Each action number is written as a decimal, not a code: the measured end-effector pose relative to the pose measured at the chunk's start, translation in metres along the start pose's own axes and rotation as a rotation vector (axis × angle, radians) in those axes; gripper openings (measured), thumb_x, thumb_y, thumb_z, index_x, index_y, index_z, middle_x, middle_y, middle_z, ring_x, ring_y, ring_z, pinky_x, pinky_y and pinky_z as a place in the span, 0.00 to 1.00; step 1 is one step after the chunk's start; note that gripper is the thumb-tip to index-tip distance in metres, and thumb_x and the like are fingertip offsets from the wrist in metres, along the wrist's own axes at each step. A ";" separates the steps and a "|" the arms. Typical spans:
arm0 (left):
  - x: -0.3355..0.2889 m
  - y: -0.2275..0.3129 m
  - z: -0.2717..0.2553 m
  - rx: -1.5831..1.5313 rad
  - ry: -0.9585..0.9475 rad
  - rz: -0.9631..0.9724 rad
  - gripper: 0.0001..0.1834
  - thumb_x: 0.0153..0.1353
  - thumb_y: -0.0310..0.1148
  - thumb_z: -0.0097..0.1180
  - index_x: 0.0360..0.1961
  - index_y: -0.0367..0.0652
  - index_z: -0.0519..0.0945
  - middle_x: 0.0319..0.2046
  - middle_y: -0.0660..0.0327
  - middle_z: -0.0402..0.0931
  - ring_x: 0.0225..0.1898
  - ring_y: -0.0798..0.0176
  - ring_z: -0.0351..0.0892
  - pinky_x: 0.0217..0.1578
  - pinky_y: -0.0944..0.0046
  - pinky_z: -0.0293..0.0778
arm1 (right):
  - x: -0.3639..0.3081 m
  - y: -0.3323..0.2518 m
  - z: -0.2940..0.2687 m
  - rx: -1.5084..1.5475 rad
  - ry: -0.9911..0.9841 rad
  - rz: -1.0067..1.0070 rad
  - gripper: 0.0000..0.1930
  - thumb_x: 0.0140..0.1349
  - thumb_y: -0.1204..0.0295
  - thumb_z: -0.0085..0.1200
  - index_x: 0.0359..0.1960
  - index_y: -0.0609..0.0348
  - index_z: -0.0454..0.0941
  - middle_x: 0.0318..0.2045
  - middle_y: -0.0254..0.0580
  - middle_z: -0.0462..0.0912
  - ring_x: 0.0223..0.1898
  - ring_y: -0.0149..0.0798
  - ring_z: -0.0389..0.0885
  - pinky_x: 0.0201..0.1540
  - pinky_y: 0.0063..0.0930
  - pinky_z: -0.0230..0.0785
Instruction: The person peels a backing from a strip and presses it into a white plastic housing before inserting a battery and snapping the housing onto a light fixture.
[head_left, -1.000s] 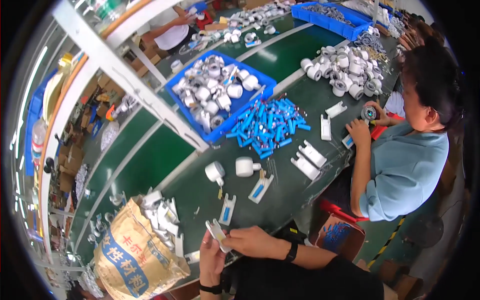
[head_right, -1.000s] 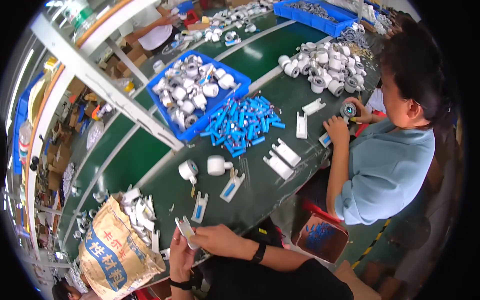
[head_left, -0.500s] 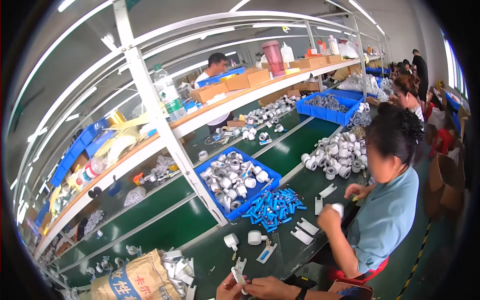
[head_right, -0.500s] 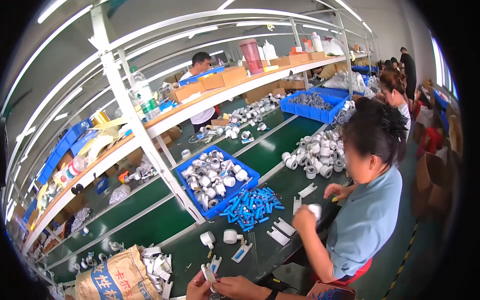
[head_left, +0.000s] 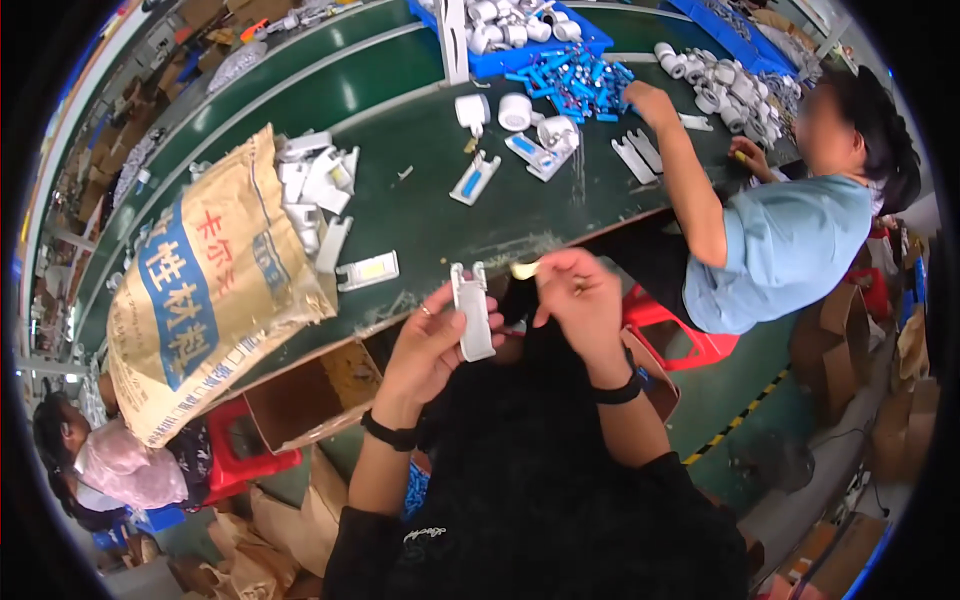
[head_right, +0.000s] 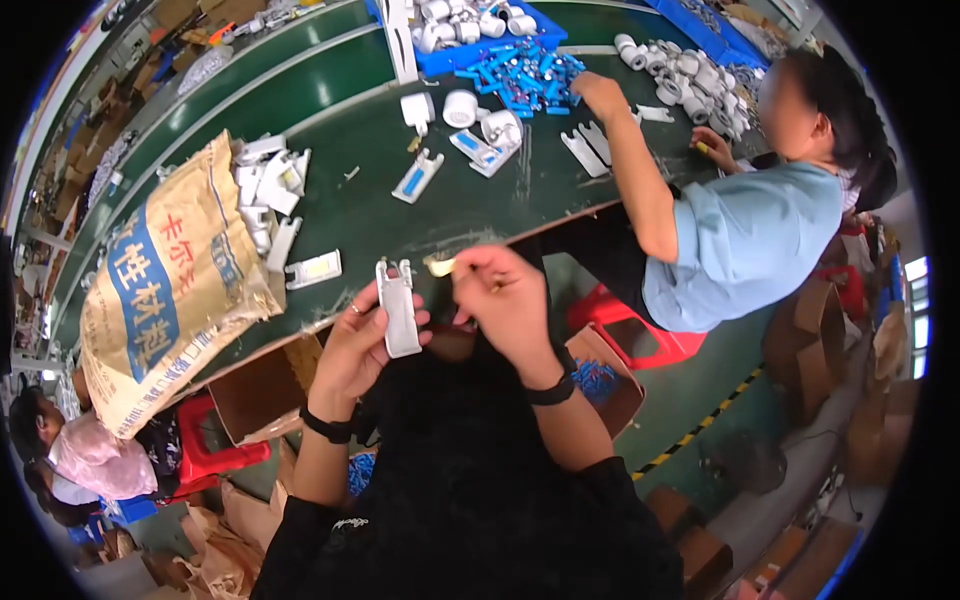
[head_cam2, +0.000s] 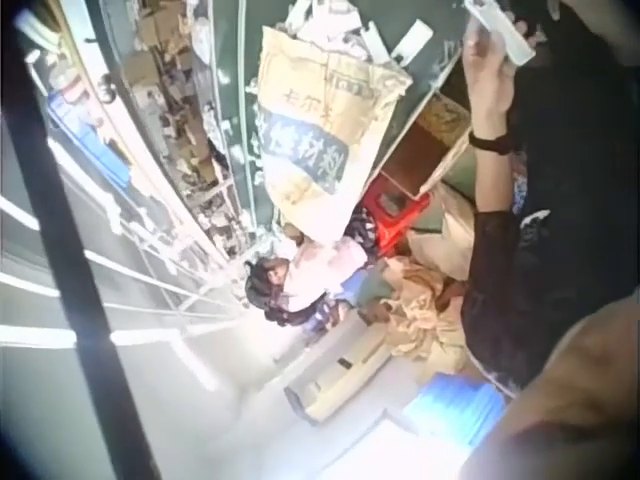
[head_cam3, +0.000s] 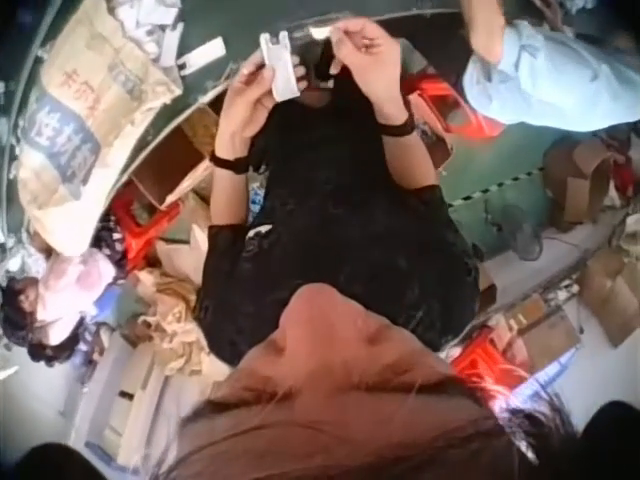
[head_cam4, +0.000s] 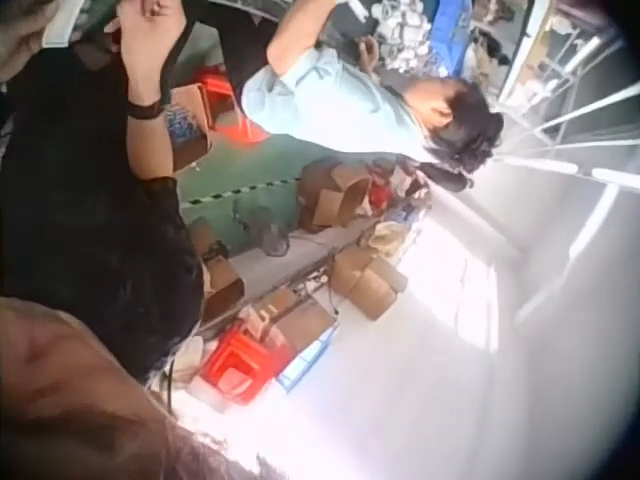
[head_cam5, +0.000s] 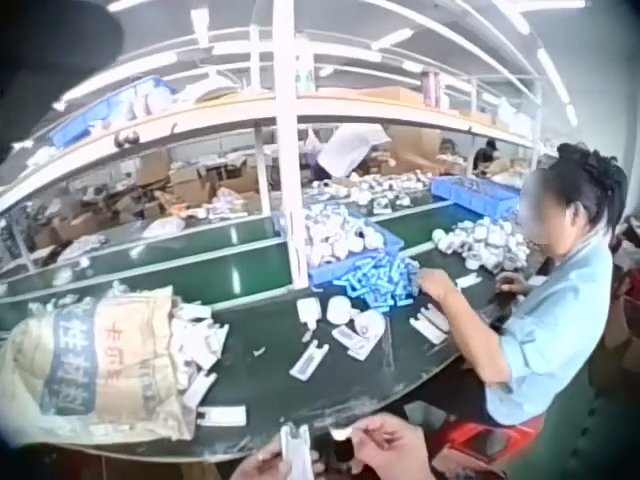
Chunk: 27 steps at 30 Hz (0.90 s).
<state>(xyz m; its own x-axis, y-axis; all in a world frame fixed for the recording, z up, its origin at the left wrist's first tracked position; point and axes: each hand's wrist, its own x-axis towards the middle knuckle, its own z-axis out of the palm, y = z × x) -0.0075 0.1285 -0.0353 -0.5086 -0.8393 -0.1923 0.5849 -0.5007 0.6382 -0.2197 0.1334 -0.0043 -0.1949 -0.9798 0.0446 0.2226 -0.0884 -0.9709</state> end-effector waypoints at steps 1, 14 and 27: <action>-0.003 -0.006 -0.006 0.032 0.052 -0.010 0.27 0.72 0.30 0.53 0.70 0.42 0.63 0.59 0.45 0.74 0.58 0.46 0.79 0.57 0.41 0.78 | -0.005 0.001 -0.011 0.047 0.078 0.011 0.04 0.68 0.79 0.52 0.41 0.62 0.78 0.20 0.28 0.72 0.16 0.22 0.69 0.18 0.20 0.69; 0.235 -0.091 0.068 0.215 0.067 -0.031 0.15 0.67 0.24 0.55 0.54 0.33 0.77 0.43 0.57 0.82 0.42 0.59 0.85 0.45 0.57 0.83 | -0.097 0.008 -0.122 0.861 0.068 0.324 0.11 0.62 0.62 0.41 0.23 0.49 0.61 0.18 0.27 0.60 0.12 0.24 0.56 0.11 0.22 0.53; 0.274 -0.029 0.053 0.772 0.091 0.013 0.19 0.61 0.37 0.64 0.52 0.41 0.80 0.42 0.63 0.82 0.46 0.65 0.81 0.45 0.64 0.78 | -0.112 0.004 -0.135 0.450 0.363 0.367 0.18 0.76 0.63 0.47 0.25 0.53 0.64 0.19 0.31 0.70 0.09 0.19 0.55 0.10 0.14 0.47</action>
<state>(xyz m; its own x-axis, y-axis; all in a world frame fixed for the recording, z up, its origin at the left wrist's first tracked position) -0.1968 -0.0755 -0.0666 -0.4311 -0.8750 -0.2203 -0.0321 -0.2292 0.9729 -0.3260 0.2672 -0.0446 -0.3214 -0.8451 -0.4271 0.6955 0.0955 -0.7122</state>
